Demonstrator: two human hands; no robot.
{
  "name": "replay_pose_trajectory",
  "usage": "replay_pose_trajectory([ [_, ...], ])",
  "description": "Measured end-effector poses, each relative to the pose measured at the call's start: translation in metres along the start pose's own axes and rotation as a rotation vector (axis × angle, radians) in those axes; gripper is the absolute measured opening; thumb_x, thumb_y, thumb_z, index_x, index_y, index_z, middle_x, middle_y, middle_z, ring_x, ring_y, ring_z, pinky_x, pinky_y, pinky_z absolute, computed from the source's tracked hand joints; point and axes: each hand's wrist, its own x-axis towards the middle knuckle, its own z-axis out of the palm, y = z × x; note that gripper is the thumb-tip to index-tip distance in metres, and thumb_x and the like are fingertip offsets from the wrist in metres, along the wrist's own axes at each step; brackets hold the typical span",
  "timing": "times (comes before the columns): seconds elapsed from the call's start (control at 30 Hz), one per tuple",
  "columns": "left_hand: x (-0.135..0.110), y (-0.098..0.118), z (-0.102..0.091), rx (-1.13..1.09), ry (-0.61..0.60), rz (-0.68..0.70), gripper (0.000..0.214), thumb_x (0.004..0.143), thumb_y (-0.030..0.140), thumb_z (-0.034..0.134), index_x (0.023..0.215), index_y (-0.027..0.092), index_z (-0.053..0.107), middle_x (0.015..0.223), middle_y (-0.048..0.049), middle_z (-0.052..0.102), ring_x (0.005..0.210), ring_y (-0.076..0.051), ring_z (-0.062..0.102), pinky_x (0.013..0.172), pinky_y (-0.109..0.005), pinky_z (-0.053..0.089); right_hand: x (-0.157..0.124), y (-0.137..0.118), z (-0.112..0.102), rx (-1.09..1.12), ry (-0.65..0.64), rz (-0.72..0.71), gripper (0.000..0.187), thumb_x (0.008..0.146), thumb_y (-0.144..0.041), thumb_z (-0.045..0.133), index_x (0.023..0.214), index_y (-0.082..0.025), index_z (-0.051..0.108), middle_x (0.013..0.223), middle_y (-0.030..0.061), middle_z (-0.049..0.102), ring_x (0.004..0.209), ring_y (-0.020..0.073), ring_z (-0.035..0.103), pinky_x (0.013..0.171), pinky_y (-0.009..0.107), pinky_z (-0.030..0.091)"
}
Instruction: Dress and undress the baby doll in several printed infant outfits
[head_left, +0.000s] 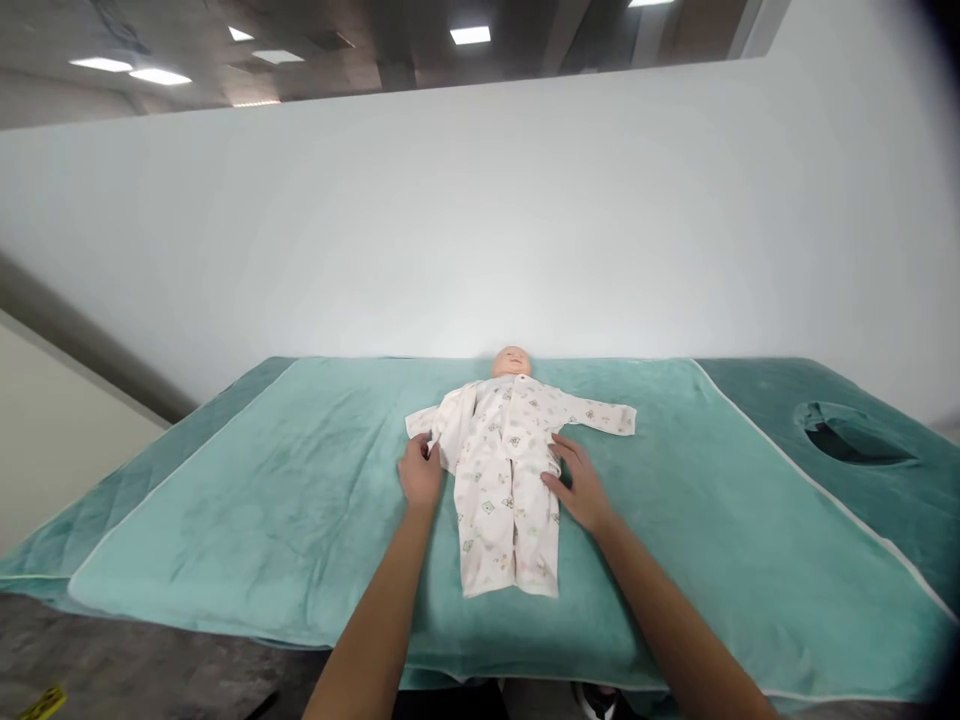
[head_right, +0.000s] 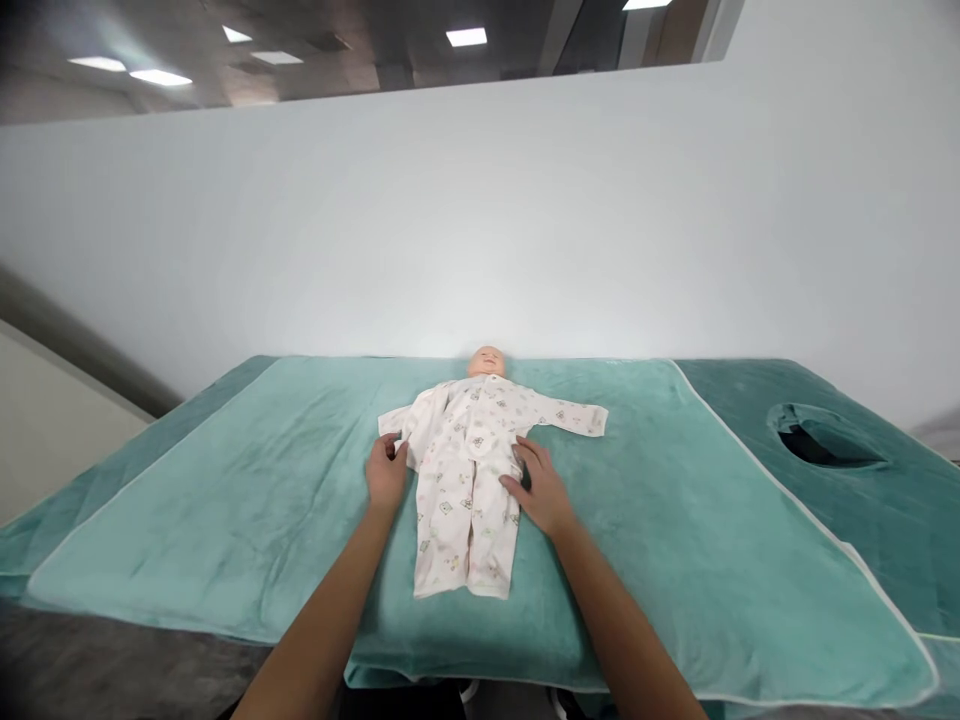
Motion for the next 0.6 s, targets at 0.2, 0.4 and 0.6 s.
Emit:
replay_pose_trajectory([
  [0.2, -0.008, 0.016, -0.011, -0.066, -0.02, 0.061, 0.037, 0.091, 0.033, 0.045, 0.122, 0.017, 0.058, 0.094, -0.0055, 0.062, 0.08, -0.019, 0.058, 0.081, -0.032, 0.05, -0.001, -0.003, 0.003, 0.138, -0.03, 0.133, 0.03, 0.093, -0.047, 0.05, 0.097, -0.025, 0.07, 0.102, 0.0096, 0.068, 0.101, 0.0274, 0.062, 0.094, 0.043, 0.049],
  [0.4, -0.005, 0.072, -0.027, -0.106, -0.051, 0.311, 0.033, 0.095, 0.026, 0.041, 0.121, 0.021, 0.059, 0.107, -0.0079, 0.063, 0.096, -0.02, 0.059, 0.094, -0.034, 0.048, 0.005, 0.027, -0.01, 0.602, -0.085, 0.354, 0.029, 0.077, -0.051, 0.069, 0.074, -0.022, 0.067, 0.075, 0.001, 0.062, 0.073, 0.0183, 0.054, 0.074, 0.033, 0.046],
  [0.6, -0.036, 0.121, -0.043, 0.108, -0.454, 0.863, 0.036, 0.093, 0.015, 0.038, 0.113, 0.022, 0.067, 0.109, -0.0112, 0.065, 0.105, -0.025, 0.06, 0.095, -0.041, 0.047, 0.005, 0.02, -0.021, 0.718, -0.152, 0.359, 0.042, 0.082, -0.057, 0.064, 0.064, -0.019, 0.069, 0.069, 0.0042, 0.064, 0.072, 0.0185, 0.055, 0.075, 0.033, 0.044],
])
